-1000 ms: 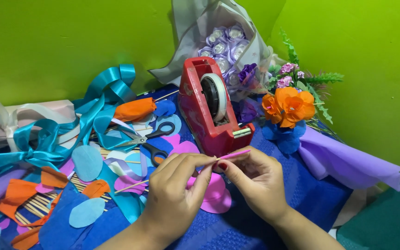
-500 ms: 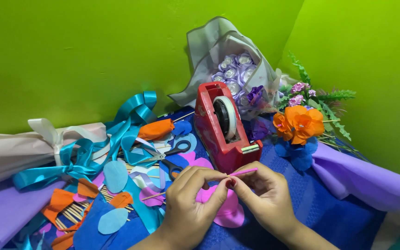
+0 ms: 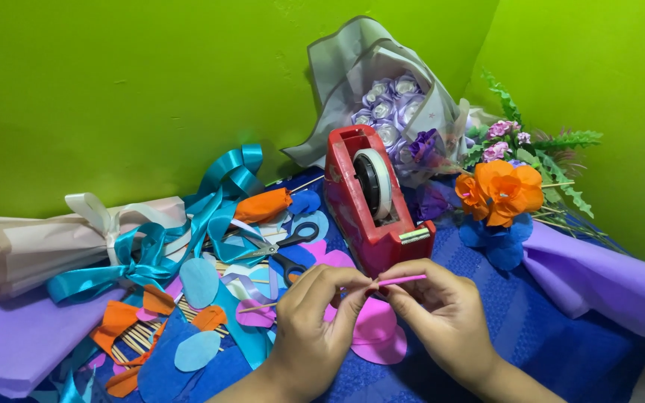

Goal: The person assembles artificial flowers by attaching orange and pink paper petals to wooden skewers. They use scissors to trim the skewers and a tape dispenser to secure the petals in place, working on a blue surface surrounded by crafting materials.

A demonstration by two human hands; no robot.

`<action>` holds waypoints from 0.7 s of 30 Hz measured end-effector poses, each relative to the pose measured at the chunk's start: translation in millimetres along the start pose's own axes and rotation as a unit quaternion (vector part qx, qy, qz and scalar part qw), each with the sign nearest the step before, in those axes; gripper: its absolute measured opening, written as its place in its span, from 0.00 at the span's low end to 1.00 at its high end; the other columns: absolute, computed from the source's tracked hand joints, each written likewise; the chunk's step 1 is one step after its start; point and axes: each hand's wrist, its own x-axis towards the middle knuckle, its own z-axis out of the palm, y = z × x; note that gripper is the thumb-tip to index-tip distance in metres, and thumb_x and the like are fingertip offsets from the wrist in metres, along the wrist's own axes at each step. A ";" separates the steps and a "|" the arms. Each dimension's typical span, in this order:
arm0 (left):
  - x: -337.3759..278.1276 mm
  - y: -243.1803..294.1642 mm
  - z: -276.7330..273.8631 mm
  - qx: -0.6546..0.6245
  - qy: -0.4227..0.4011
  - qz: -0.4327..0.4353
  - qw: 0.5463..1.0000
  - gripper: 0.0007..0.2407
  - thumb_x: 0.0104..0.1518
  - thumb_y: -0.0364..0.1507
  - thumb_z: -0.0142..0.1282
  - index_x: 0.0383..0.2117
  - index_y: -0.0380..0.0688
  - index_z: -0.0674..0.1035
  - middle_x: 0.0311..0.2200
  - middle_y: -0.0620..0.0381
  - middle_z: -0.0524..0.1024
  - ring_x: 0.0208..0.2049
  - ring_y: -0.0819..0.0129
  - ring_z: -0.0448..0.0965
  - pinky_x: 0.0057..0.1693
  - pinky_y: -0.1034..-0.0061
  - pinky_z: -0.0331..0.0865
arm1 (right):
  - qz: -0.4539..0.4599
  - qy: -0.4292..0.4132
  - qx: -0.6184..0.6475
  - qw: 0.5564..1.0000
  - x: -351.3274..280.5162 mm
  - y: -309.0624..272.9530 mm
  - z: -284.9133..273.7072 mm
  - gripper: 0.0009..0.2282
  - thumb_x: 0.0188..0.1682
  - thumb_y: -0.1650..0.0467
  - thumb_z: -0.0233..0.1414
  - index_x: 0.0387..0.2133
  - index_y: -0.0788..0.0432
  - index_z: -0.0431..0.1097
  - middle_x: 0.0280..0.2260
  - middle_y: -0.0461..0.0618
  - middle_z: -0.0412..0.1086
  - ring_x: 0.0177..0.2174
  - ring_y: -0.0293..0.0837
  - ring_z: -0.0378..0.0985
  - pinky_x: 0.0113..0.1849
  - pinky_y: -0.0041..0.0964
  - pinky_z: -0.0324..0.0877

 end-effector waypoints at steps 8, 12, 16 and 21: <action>1.7 0.3 -1.5 0.019 -0.020 0.035 0.999 0.04 0.63 0.22 0.53 0.40 0.37 0.79 0.35 0.51 0.79 0.35 0.62 0.80 0.43 0.73 0.74 | 0.025 0.015 0.030 0.999 -0.5 4.4 0.0 0.14 0.47 0.78 0.56 0.47 0.63 0.70 0.34 0.57 0.82 0.37 0.45 0.87 0.43 0.34 0.80; 3.3 2.5 -1.5 0.015 -0.022 0.016 1.000 0.05 0.63 0.25 0.55 0.39 0.40 0.81 0.35 0.53 0.80 0.35 0.64 0.81 0.42 0.75 0.74 | 0.013 0.016 -0.007 1.000 0.6 3.0 -0.8 0.10 0.47 0.77 0.57 0.42 0.63 0.71 0.33 0.57 0.82 0.35 0.44 0.89 0.40 0.31 0.81; 2.9 1.4 -0.4 0.006 -0.013 -0.021 1.000 0.03 0.60 0.26 0.60 0.36 0.45 0.82 0.33 0.58 0.81 0.33 0.70 0.81 0.34 0.80 0.72 | -0.002 0.006 -0.015 1.000 0.1 0.8 0.9 0.09 0.48 0.79 0.56 0.42 0.64 0.72 0.34 0.55 0.81 0.36 0.43 0.87 0.41 0.30 0.80; 3.7 2.4 -2.5 0.005 -0.036 -0.004 0.999 0.04 0.63 0.25 0.53 0.39 0.39 0.79 0.34 0.53 0.77 0.35 0.63 0.79 0.42 0.72 0.73 | -0.080 -0.015 -0.065 0.995 1.6 -7.3 4.5 0.05 0.48 0.78 0.56 0.37 0.66 0.75 0.33 0.54 0.79 0.34 0.40 0.85 0.40 0.29 0.81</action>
